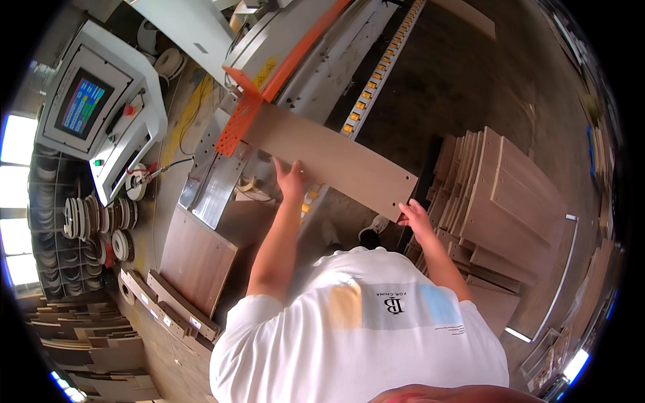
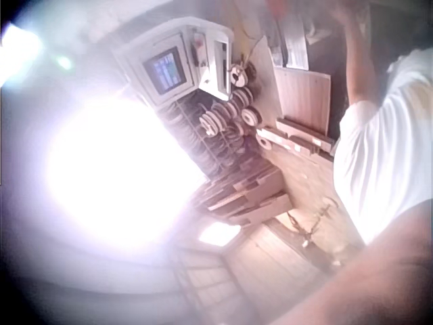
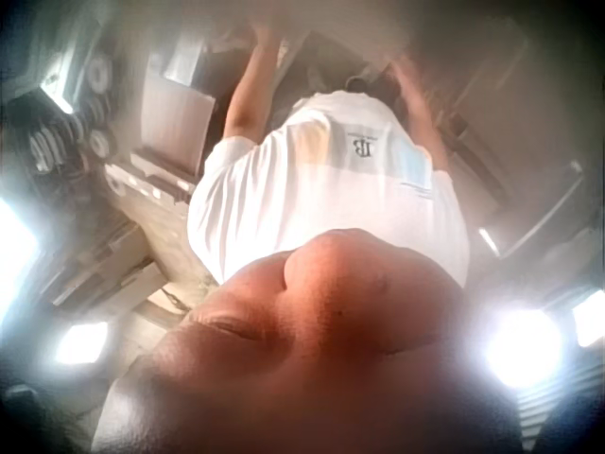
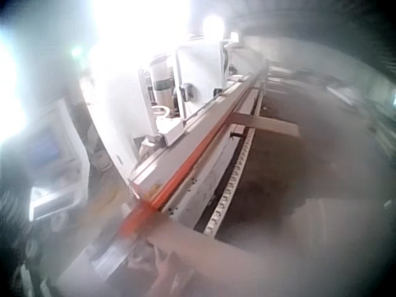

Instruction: The person repeatedly picks up rectangular wooden panels from a pile on the floor and places them onto a conveyor belt. The person handles the panels one at a time, moving them from the floor to the machine's input area.

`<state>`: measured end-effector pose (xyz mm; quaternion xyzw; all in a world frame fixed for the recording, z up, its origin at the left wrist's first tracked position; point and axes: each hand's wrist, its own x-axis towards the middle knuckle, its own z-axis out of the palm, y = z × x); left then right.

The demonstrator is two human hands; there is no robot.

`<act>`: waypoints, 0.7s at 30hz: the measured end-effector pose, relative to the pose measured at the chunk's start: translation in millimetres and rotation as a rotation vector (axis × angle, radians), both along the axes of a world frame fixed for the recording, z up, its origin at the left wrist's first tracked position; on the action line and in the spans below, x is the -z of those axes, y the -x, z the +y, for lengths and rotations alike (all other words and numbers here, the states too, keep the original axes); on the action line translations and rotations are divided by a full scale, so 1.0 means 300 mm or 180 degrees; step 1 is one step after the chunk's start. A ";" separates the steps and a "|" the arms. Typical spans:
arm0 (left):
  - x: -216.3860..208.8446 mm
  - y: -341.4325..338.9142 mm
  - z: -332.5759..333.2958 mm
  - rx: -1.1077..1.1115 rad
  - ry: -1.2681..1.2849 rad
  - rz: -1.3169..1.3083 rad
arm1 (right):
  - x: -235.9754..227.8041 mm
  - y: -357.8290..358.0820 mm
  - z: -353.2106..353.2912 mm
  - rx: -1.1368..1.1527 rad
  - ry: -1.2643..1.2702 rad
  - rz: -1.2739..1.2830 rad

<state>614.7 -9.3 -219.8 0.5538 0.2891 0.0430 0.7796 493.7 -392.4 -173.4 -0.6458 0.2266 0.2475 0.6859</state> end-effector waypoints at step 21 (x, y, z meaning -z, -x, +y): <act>0.011 0.208 -0.414 0.2188 -0.0588 0.0635 | 0.360 -0.007 -1.023 0.0880 0.3315 0.0251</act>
